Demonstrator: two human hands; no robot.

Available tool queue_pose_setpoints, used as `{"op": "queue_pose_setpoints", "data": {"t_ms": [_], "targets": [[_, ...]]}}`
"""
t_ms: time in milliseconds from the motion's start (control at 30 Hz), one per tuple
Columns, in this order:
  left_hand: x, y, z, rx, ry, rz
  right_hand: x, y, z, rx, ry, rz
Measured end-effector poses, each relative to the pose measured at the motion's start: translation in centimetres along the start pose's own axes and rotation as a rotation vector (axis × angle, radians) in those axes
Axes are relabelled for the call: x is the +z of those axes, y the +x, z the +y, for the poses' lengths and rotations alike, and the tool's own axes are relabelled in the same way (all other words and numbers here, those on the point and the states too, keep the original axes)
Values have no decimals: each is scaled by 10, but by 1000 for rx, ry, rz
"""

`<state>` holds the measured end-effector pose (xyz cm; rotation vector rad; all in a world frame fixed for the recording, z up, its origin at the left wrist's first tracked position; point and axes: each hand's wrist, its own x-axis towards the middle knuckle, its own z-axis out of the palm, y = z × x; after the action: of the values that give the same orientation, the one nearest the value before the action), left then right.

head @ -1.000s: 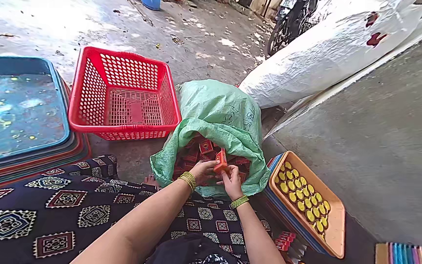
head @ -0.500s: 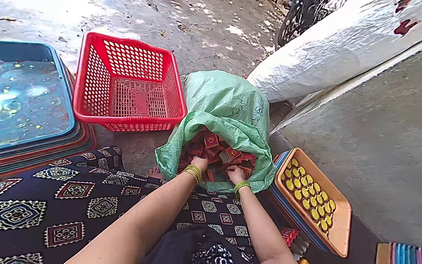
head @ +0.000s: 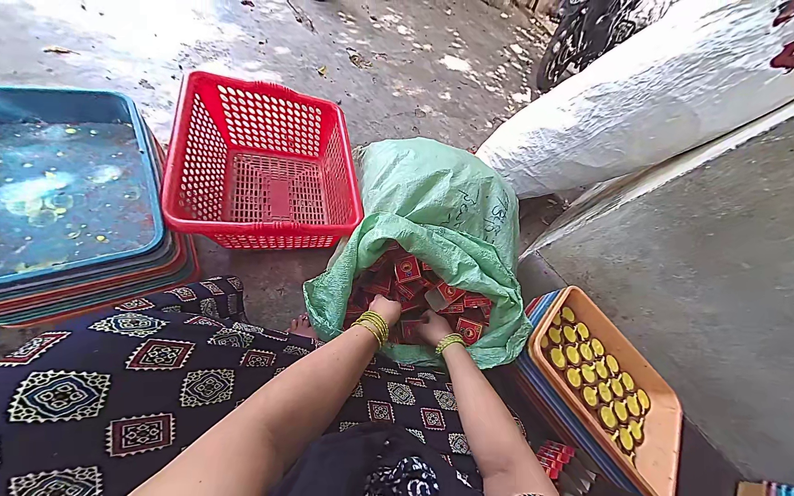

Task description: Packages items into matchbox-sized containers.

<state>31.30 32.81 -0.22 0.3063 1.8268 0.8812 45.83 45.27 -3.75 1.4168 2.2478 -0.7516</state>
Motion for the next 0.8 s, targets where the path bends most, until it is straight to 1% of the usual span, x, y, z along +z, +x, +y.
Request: {"op": "queue_pose_setpoints", "data": {"t_ms": [67, 167, 233, 267, 333, 400, 433, 467, 500, 533, 600, 633, 700, 800], "targets": [[-1, -8, 6, -18, 141, -43, -15, -12, 12, 6, 417, -47], [2, -12, 11, -3, 307, -103, -27, -43, 18, 2, 1131, -167], [6, -5, 7, 40, 329, -144, -32, -54, 14, -20, 1442, -161], [8, 1, 1, 61, 251, -162, -32, -55, 12, -19, 1534, -152], [11, 6, -8, 96, -65, -255, -29, -53, 8, 6, 1583, -170], [10, 0, -8, 125, -308, -409, -21, -50, 5, 40, 1474, -212], [10, -4, -7, 127, -382, -447, -17, -50, 2, 46, 1378, -212], [11, -6, -6, 125, -437, -429, -14, -51, 0, 27, 1254, -195], [12, -5, -7, 132, -446, -370, -13, -51, -3, -6, 1092, -125], [13, -2, -8, 138, -419, -299, -13, -49, -5, -46, 887, 8], [13, 7, -12, 126, -313, -185, -18, -43, -6, -119, 380, 382], [13, 11, -15, 113, -252, -139, -22, -40, -5, -139, 166, 520], [11, 12, -16, 86, -151, -63, -30, -31, -6, -140, -130, 638], [5, 10, -13, 102, -101, -9, -35, -9, -3, -201, -359, 769]]}}
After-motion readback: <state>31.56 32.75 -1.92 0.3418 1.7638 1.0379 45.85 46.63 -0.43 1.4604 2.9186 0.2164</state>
